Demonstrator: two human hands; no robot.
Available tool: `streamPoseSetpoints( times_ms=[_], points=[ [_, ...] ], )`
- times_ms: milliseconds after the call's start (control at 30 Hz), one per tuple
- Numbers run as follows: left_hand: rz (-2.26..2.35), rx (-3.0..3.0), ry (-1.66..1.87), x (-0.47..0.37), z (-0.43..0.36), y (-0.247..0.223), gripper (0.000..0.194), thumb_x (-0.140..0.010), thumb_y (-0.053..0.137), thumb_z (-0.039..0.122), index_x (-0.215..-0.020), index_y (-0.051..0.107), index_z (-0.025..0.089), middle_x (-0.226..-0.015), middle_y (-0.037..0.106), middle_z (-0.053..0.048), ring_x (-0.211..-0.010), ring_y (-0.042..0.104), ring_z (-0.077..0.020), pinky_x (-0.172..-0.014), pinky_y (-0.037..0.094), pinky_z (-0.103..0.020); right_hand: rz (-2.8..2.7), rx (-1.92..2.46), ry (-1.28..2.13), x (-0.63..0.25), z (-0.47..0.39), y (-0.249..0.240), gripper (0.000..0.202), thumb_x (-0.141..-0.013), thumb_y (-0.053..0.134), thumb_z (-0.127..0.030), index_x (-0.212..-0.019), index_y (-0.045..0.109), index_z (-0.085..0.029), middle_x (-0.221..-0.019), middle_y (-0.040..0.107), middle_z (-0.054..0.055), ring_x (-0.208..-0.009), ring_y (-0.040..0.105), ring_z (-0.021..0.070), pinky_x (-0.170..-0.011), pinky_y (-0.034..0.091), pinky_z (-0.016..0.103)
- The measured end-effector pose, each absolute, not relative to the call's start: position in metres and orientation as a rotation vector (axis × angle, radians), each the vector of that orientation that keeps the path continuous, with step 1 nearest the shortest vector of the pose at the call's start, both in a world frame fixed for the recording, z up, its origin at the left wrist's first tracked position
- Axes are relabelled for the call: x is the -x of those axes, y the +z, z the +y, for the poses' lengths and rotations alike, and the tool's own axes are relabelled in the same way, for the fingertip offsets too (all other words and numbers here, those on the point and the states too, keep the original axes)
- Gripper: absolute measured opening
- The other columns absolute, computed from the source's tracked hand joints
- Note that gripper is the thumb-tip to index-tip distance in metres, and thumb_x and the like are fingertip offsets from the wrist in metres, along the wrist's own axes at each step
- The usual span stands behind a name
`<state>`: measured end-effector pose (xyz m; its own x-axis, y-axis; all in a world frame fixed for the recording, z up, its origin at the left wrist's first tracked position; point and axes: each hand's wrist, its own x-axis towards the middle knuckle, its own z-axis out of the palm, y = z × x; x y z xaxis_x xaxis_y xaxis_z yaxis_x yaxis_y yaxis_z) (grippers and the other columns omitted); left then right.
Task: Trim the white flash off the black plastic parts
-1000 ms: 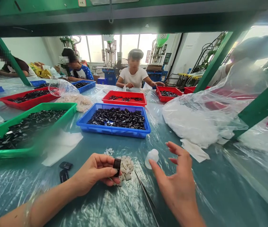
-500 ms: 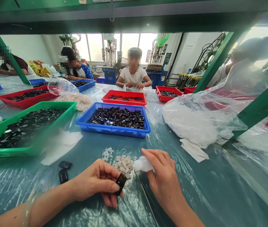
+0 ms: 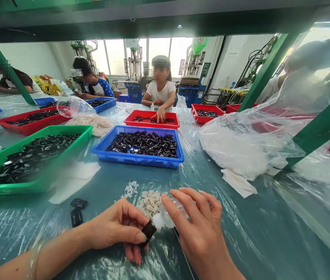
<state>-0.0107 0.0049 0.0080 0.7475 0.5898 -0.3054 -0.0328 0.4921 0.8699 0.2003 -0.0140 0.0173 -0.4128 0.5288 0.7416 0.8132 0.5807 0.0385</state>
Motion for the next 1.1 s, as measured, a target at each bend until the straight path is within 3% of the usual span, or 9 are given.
streamPoseSetpoints(
  times_ms=[367,700,800,900,1000,1100],
  points=[
    [0.634,-0.976,0.402,0.011,0.006,0.008,0.022,-0.066,0.074,0.028,-0.077,0.071,0.01,-0.068,0.066,-0.004,-0.054,0.064,-0.01,-0.048,0.049,-0.015,-2.105,1.027,-0.525,-0.198,-0.016,0.021,0.035,-0.086,0.04,0.0,-0.097,0.062,-0.025,-0.091,0.071,0.005,-0.093,0.056,0.0221,-0.083,0.034,0.041],
    [0.662,-0.984,0.406,0.011,0.004,0.013,0.024,-0.064,0.075,0.031,-0.076,0.07,0.01,-0.07,0.066,-0.004,-0.051,0.063,-0.0093,-0.048,0.048,-0.016,-2.126,1.012,-0.479,-0.205,-0.012,0.012,0.043,-0.082,0.038,0.003,-0.1,0.062,-0.028,-0.096,0.07,0.003,-0.098,0.057,0.0219,-0.086,0.034,0.042],
    [0.679,-1.0,0.439,0.012,0.005,0.013,0.024,-0.064,0.075,0.03,-0.078,0.071,0.011,-0.071,0.067,-0.005,-0.054,0.064,-0.0102,-0.049,0.048,-0.016,-2.102,1.092,-0.303,-0.207,-0.007,0.007,0.04,-0.081,0.039,-0.002,-0.103,0.061,-0.027,-0.099,0.07,0.004,-0.099,0.059,0.0223,-0.086,0.035,0.042],
    [0.726,-1.005,0.521,0.011,0.006,0.012,0.026,-0.062,0.076,0.029,-0.078,0.071,0.01,-0.072,0.068,-0.006,-0.056,0.065,-0.0123,-0.05,0.047,-0.017,-1.937,1.363,0.072,-0.215,0.004,0.0,0.028,-0.076,0.052,-0.018,-0.101,0.062,-0.024,-0.1,0.07,0.004,-0.093,0.064,0.0246,-0.08,0.044,0.039],
    [0.803,-1.017,0.613,0.01,0.008,0.012,0.028,-0.059,0.078,0.028,-0.079,0.071,0.01,-0.07,0.069,-0.007,-0.056,0.065,-0.0134,-0.051,0.048,-0.019,-1.748,1.569,0.279,-0.223,0.017,-0.009,0.023,-0.071,0.061,-0.031,-0.093,0.062,-0.022,-0.088,0.072,0.005,-0.077,0.068,0.0257,-0.063,0.051,0.035],
    [0.864,-1.021,0.68,0.01,0.011,0.014,0.028,-0.06,0.077,0.028,-0.079,0.071,0.009,-0.074,0.07,-0.009,-0.057,0.065,-0.0129,-0.052,0.048,-0.019,-1.671,1.621,0.39,-0.227,0.027,-0.018,0.02,-0.068,0.063,-0.033,-0.083,0.063,-0.02,-0.075,0.072,0.004,-0.066,0.068,0.0239,-0.058,0.053,0.034]
  ],
)
